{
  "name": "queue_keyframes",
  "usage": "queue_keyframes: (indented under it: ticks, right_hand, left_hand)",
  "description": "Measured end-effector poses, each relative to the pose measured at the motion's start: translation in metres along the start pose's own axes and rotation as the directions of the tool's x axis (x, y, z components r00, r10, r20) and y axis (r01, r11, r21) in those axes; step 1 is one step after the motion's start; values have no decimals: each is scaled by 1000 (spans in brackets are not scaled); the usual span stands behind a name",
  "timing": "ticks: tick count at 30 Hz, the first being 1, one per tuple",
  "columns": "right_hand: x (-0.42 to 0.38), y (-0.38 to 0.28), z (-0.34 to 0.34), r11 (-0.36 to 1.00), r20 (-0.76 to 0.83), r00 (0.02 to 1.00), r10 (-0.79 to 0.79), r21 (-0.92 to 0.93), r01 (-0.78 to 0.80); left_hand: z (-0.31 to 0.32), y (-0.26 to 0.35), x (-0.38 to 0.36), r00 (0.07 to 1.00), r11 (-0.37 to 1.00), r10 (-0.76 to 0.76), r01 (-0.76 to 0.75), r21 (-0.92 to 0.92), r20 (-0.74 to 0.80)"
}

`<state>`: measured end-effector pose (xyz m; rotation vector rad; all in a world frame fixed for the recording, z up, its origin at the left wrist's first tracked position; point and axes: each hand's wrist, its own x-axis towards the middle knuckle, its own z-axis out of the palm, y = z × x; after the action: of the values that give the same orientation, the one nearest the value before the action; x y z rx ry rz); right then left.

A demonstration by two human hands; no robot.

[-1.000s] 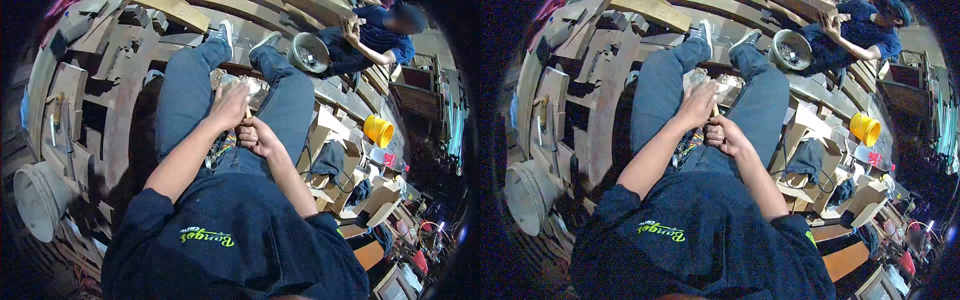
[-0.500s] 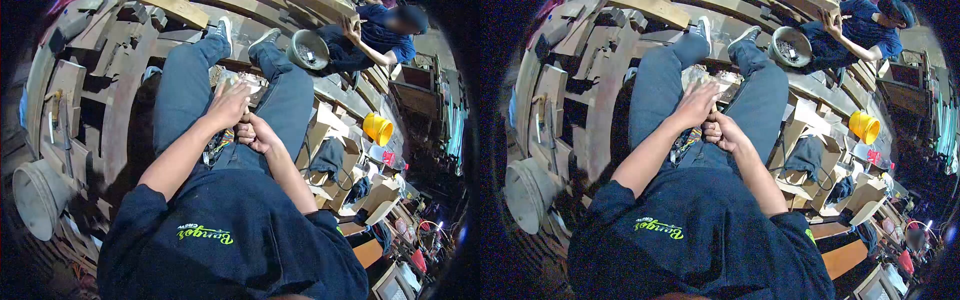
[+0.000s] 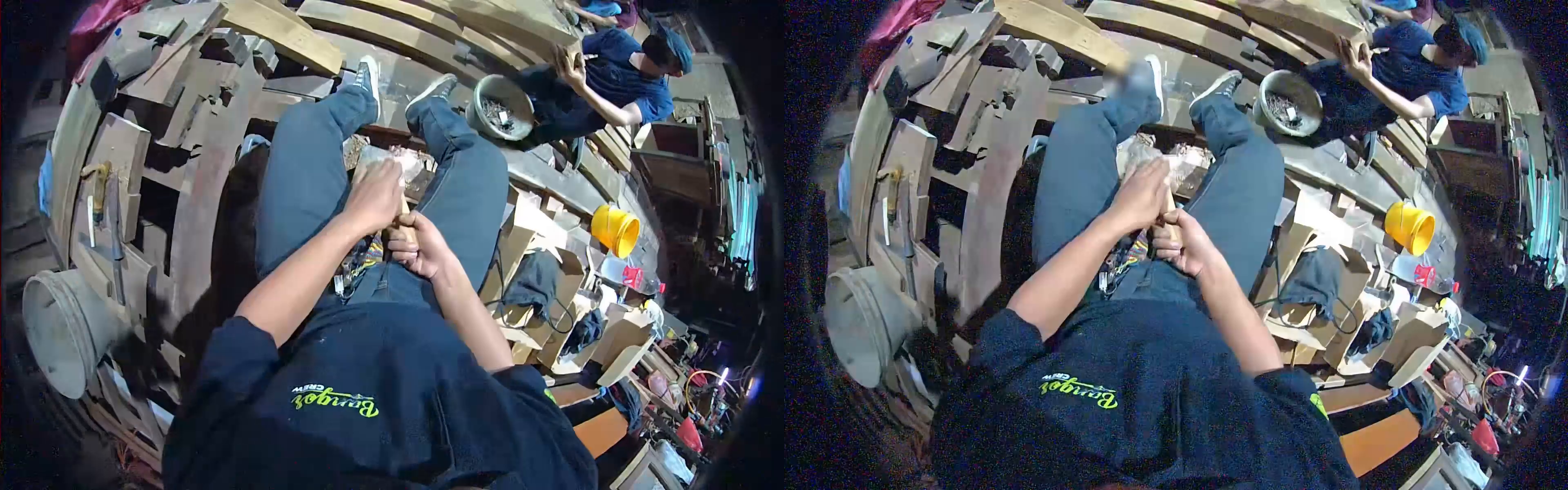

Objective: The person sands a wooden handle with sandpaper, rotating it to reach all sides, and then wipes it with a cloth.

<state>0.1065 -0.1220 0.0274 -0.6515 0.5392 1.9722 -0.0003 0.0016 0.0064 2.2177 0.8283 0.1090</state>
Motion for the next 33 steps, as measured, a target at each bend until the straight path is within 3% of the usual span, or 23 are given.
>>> queue_keyframes:
  ticks: [1, 3, 4, 6, 7, 10, 14, 15, 16, 18, 20, 22, 23, 24, 26, 28, 30, 31, 33]
  right_hand:
    - [-1, 0, 2, 1000, -55, 998, -10, -2, 10]
    - [-1, 0, 5, 1000, -132, 991, -1, -4, 0]
    - [2, -3, 4, 1000, -120, 993, 1, -17, -3]
    - [3, -4, -4, 999, 39, 998, 45, 16, -46]
    - [4, -4, -6, 994, 34, 997, 71, 76, -74]
    - [-3, -4, -8, 995, 0, 997, 73, 75, -73]
    - [3, -6, -7, 991, 89, 991, 100, 79, -107]
    - [2, -4, -7, 991, 85, 991, 101, 82, -107]
    - [1, -5, -5, 992, -14, 996, 93, 81, -92]
    - [-1, -6, -1, 998, -149, 987, 57, 45, -50]
    - [3, -7, -10, 992, -17, 993, 119, 46, -118]
    - [3, -6, -1, 988, 7, 993, 116, 98, -116]
    - [2, -6, -1, 993, 15, 996, 92, 79, -93]
    - [1, -6, -3, 992, 12, 995, 96, 76, -97]
    - [1, -6, -7, 996, -101, 992, 75, 61, -69]
    - [0, -7, -3, 990, -55, 991, 122, 82, -117]
    - [5, -7, -1, 990, -8, 995, 103, 97, -102]
    - [8, -7, -7, 984, 26, 992, 126, 123, -129]
    - [4, -8, -8, 988, -13, 993, 117, 99, -115]
  left_hand:
    - [0, 6, -7, 999, 994, -12, 15, -111, 31]
    - [2, 7, -13, 999, 998, 47, -48, -37, -13]
    - [-2, 5, -8, 999, 999, 34, -33, 18, -32]
    - [0, 2, 6, 988, 988, -149, 148, -44, -28]
    - [3, -2, 6, 998, 998, -68, 68, 15, 1]
    - [1, 8, -16, 996, 997, 73, -74, -37, -46]
    - [0, -4, -2, 998, 997, -41, 37, -72, -55]
    - [1, 4, -5, 996, 998, -33, 37, 47, -80]
    - [-1, 10, -10, 996, 998, -32, 36, 43, -84]
    - [-5, 21, -19, 990, 987, 141, -142, 76, 15]
    - [3, 10, -12, 989, 992, 96, -86, 92, -112]
    - [1, 4, 1, 972, 999, -28, 33, 15, -235]
    - [-4, 5, 1, 995, 998, -61, 61, -7, -84]
    - [-3, 6, -3, 999, 997, 21, -18, 77, -45]
    - [1, 6, -17, 992, 992, 121, -120, 41, -23]
    - [-1, 7, -16, 996, 995, 89, -88, 44, -22]
    - [-6, 7, -4, 995, 994, -51, 58, 88, -82]
    - [-9, 11, -2, 997, 990, -75, 76, 119, -13]
    - [-9, 14, -10, 999, 998, 3, -7, 68, 54]
